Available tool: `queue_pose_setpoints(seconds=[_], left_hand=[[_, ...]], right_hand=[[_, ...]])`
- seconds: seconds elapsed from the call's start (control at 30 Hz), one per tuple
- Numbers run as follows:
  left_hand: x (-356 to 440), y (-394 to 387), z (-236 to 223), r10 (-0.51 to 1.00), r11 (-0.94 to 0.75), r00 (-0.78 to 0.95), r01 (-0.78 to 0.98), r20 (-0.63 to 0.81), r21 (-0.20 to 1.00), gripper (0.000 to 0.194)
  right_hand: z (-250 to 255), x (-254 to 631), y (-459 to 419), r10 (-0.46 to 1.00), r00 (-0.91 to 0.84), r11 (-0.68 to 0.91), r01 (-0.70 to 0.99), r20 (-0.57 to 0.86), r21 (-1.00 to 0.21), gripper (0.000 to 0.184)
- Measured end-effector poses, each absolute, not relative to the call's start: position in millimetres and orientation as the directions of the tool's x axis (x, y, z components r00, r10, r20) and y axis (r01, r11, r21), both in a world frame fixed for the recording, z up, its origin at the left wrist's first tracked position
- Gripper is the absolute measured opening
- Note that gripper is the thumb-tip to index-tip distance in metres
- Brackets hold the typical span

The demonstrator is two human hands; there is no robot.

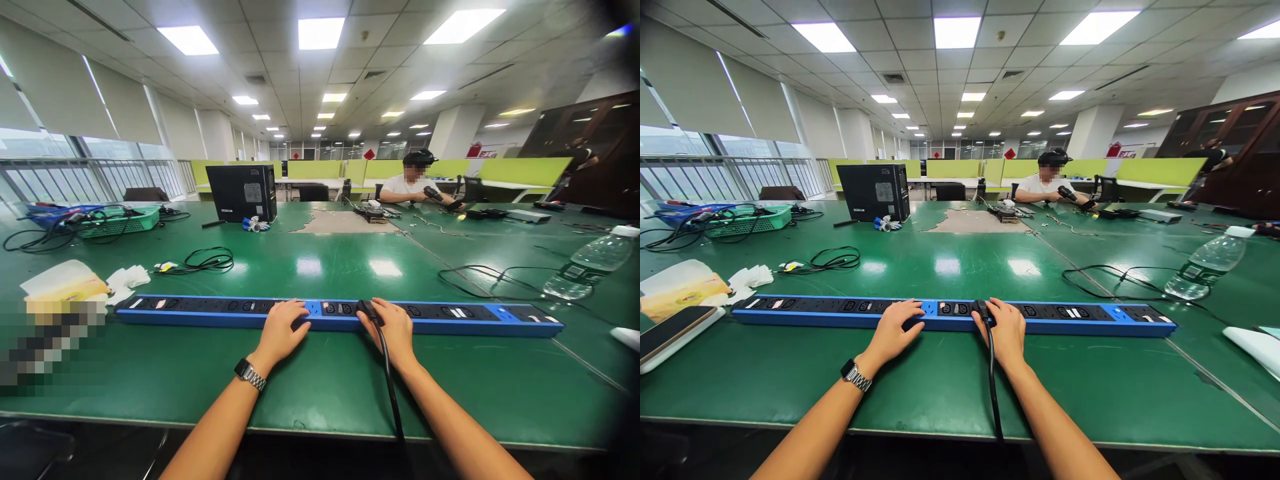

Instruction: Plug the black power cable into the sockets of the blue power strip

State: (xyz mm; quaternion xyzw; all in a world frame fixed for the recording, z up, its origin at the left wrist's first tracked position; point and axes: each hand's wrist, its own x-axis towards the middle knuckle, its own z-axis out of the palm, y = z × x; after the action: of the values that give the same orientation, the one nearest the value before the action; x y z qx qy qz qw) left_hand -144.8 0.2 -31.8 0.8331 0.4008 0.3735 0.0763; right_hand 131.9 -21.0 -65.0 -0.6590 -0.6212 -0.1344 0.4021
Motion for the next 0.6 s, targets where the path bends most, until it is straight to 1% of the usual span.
queue_pose_setpoints(seconds=[0.1,0.23,0.37,0.6], left_hand=[[-144.6,0.1,-32.0,0.729,-0.663,0.393,0.612,0.561,0.432,0.020],[-144.6,0.4,-32.1,0.729,-0.663,0.394,0.612,0.560,0.431,0.020],[-144.9,0.8,-32.6,0.725,-0.667,0.398,0.607,0.561,0.431,0.021],[-145.3,1.3,-33.0,0.722,-0.671,0.402,0.605,0.563,0.429,0.021]], right_hand=[[-63.9,130.0,-20.8,0.705,0.213,0.101,0.914,0.677,-0.392,0.048],[-64.0,130.7,-18.4,0.713,0.219,0.092,0.913,0.666,-0.398,0.041],[-64.6,132.0,-17.6,0.715,0.215,0.096,0.913,0.665,-0.398,0.040],[-66.2,129.6,-19.4,0.681,0.227,0.101,0.913,0.696,-0.396,0.047]])
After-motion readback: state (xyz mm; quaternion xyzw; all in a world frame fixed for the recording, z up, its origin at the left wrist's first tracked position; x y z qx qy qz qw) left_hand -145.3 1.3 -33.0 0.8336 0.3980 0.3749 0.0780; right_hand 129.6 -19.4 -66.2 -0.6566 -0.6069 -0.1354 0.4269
